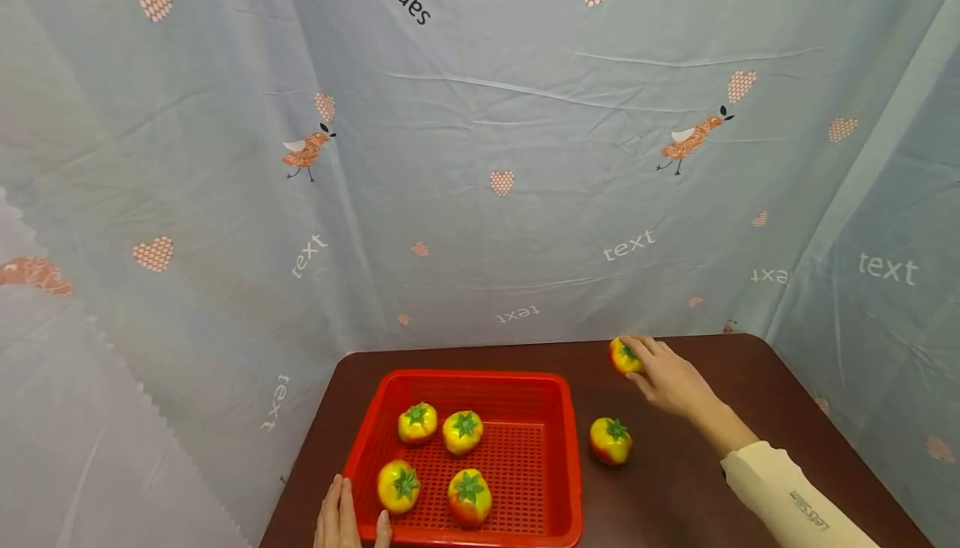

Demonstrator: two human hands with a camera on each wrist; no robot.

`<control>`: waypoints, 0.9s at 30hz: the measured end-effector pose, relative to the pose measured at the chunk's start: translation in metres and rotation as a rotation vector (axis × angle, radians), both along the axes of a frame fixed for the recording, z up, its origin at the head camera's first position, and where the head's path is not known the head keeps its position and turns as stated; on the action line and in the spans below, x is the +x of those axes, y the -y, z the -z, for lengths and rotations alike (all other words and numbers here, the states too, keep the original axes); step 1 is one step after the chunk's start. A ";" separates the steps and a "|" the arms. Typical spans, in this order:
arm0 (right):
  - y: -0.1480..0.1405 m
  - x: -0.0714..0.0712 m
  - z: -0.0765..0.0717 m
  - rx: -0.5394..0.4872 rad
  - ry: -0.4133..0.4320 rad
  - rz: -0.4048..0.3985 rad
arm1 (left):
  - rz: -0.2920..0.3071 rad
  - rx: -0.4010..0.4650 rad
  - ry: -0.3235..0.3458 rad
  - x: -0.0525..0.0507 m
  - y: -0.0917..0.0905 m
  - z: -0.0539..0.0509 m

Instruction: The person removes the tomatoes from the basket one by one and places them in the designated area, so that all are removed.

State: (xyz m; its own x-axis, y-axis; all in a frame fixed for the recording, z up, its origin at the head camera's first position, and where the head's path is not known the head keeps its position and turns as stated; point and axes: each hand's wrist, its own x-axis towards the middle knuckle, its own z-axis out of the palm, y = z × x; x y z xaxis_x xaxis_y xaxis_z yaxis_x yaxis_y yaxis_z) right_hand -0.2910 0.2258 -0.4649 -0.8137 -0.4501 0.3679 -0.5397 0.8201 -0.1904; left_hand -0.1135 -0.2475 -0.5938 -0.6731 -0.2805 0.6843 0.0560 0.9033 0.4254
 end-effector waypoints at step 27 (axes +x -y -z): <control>-0.065 0.048 0.108 0.024 0.225 0.003 | -0.103 -0.018 0.020 0.056 -0.036 0.007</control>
